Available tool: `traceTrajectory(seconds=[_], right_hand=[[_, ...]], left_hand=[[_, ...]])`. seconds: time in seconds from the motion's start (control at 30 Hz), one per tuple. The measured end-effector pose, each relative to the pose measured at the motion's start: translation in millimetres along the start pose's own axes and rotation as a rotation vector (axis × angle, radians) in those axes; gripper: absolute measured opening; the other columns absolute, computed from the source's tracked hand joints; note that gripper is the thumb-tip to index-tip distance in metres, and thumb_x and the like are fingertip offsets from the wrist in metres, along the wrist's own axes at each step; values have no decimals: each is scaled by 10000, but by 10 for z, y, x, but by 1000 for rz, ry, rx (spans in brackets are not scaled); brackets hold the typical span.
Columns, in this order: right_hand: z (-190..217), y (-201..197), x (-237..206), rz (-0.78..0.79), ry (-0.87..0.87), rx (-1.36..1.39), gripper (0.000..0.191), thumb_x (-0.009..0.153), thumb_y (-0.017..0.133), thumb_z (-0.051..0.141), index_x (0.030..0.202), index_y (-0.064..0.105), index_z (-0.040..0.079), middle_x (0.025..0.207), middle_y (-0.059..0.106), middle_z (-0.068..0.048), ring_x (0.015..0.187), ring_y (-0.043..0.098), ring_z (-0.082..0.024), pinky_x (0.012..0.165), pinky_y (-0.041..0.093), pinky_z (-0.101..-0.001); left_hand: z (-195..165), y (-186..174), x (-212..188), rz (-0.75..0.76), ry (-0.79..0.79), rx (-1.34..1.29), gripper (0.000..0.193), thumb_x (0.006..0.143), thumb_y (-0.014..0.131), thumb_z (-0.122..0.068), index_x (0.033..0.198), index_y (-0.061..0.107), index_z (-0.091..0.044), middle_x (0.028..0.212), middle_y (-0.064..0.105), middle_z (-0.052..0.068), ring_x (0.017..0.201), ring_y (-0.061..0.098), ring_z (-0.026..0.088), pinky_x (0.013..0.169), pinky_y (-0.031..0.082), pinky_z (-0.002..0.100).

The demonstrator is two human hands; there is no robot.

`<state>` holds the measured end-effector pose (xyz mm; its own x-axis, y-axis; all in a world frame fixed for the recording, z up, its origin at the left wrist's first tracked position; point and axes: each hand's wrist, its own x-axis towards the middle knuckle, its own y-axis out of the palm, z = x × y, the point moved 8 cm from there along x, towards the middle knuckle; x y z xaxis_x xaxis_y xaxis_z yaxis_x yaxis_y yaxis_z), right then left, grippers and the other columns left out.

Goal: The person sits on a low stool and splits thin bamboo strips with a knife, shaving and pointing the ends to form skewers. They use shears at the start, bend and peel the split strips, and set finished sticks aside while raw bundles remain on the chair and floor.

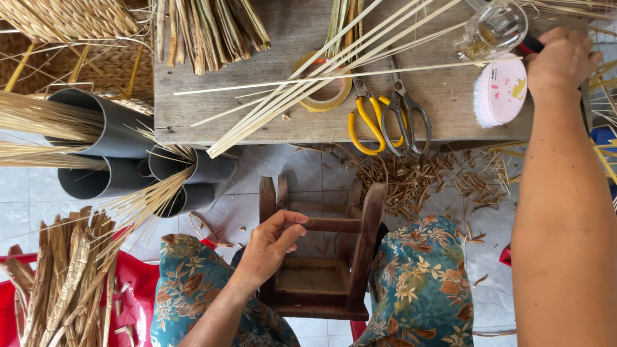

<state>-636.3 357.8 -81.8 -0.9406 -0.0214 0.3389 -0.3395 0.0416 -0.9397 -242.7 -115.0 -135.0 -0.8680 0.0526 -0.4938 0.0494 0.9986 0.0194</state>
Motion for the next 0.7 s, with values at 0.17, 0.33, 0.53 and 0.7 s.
traceTrajectory(seconds=[0.17,0.33,0.53,0.7], right_hand=[[-70,-149,-29,-7,-37,138,242,921,756,108,1135,649,71,1191,654,-155,1172,611,-357,1126,369,-558],[-333,-630,-338,-155,-211,8,242,934,720,57,1171,673,39,1205,640,-190,1163,610,-388,964,494,-487],[-1250,-1112,-1212,-57,155,211,218,953,705,119,1143,711,12,1069,692,-176,963,666,-335,812,527,-473],[-976,-1565,-2565,-79,519,1619,258,1116,635,30,1372,603,21,1106,696,-101,919,694,-204,817,574,-337]], left_hand=[[-11,3,-47,-9,29,71,227,978,635,-174,1155,706,-51,852,705,-8,744,604,36,659,541,221],[-74,4,-95,-13,107,89,220,971,644,-161,1147,712,-49,844,696,-2,736,598,45,639,532,228],[-219,109,-247,-17,185,156,220,958,653,-167,1137,712,-53,823,720,-3,669,599,64,614,518,238],[-305,238,-411,-69,251,245,223,947,668,-189,1132,723,-77,787,726,29,664,641,81,617,540,260]])
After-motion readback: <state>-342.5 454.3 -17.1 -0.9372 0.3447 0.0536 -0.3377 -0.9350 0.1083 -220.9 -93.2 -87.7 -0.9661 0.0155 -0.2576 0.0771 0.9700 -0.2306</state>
